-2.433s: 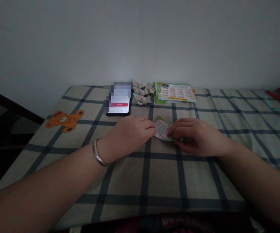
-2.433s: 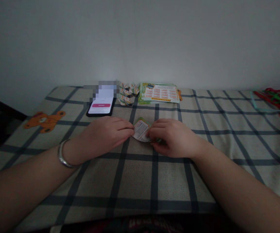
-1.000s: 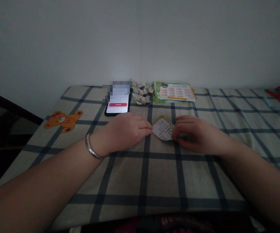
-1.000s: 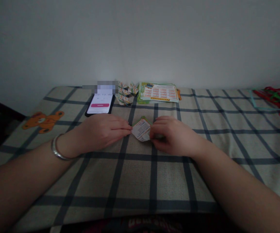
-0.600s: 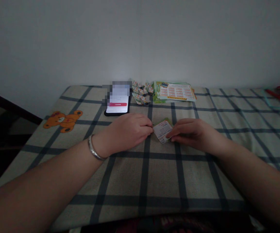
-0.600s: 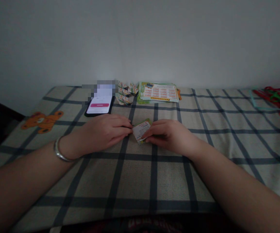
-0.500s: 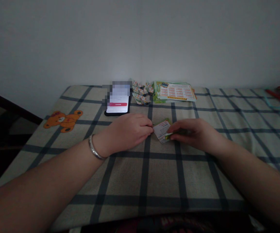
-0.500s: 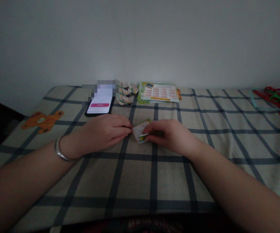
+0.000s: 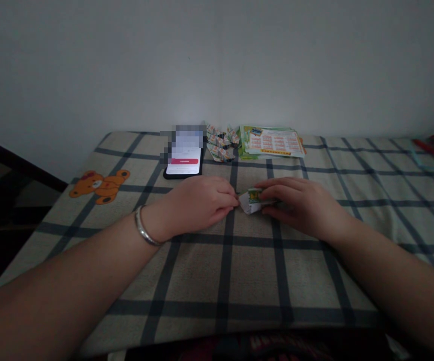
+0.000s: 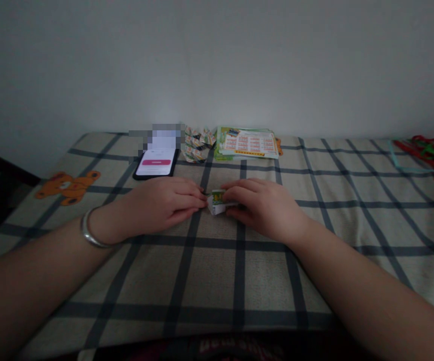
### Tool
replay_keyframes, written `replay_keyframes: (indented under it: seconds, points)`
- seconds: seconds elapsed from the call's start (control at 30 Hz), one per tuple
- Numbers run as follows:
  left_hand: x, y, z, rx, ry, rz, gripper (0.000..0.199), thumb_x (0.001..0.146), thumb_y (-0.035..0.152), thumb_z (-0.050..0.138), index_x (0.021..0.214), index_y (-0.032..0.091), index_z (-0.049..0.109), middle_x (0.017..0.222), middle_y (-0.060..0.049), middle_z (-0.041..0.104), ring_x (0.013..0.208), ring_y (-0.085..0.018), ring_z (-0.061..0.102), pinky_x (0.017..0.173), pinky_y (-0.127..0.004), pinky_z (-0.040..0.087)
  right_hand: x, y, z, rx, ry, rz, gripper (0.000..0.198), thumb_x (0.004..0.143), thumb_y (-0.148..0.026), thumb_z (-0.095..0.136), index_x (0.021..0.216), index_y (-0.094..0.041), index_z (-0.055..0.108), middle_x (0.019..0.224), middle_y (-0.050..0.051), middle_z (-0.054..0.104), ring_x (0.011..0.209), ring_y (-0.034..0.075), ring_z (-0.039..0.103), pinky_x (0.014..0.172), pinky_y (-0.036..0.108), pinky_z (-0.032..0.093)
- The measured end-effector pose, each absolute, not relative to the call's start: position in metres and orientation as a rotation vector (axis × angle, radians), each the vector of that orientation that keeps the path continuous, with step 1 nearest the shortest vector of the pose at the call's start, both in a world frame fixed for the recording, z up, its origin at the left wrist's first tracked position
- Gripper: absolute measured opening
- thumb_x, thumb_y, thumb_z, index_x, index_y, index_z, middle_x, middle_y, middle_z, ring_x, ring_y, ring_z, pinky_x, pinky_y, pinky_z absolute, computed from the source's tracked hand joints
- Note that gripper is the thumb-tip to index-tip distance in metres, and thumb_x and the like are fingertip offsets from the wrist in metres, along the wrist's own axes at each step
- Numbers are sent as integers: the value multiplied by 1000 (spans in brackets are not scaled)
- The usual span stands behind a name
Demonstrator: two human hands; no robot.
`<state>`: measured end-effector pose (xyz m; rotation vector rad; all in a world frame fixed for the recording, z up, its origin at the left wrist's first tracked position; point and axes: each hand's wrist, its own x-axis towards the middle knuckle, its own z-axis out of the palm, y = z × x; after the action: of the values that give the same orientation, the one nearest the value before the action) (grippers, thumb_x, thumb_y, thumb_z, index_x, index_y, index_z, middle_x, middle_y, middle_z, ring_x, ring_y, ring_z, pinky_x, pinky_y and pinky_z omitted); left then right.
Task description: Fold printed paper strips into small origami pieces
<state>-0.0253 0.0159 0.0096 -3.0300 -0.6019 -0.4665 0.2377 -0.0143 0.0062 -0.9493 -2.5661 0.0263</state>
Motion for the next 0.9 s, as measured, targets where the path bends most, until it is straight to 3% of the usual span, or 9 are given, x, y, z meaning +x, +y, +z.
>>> replay_keyframes:
  seconds: [0.13,0.37,0.7,0.9]
  points:
    - [-26,16,11,-3071,-628,-457,22,89,17,57,104,18,72,106,-4,73,99,-20,67,88,-34,55,235,-13,7,-1028,-2611,73,31,91,-34,60,119,-19,60,116,8,69,104,24,64,88,39,53]
    - [-26,16,9,-3053,-625,-508,22,89,17,55,103,17,72,104,-5,73,99,-20,67,89,-34,54,234,-9,4,-873,-2691,72,32,97,-26,49,126,-22,62,134,7,62,124,23,56,105,42,46]
    - [-29,21,3,-3074,-716,-536,18,88,16,53,95,17,70,103,-6,71,98,-19,66,87,-32,54,231,-9,4,-928,-2718,51,38,95,-15,48,130,-21,61,133,8,63,117,25,59,98,45,50]
    - [-29,25,2,-3132,-746,-566,18,91,17,49,94,16,67,102,-6,70,96,-18,65,87,-32,52,230,-7,1,-944,-2705,32,35,97,-20,46,129,-21,62,130,8,64,111,25,59,95,45,50]
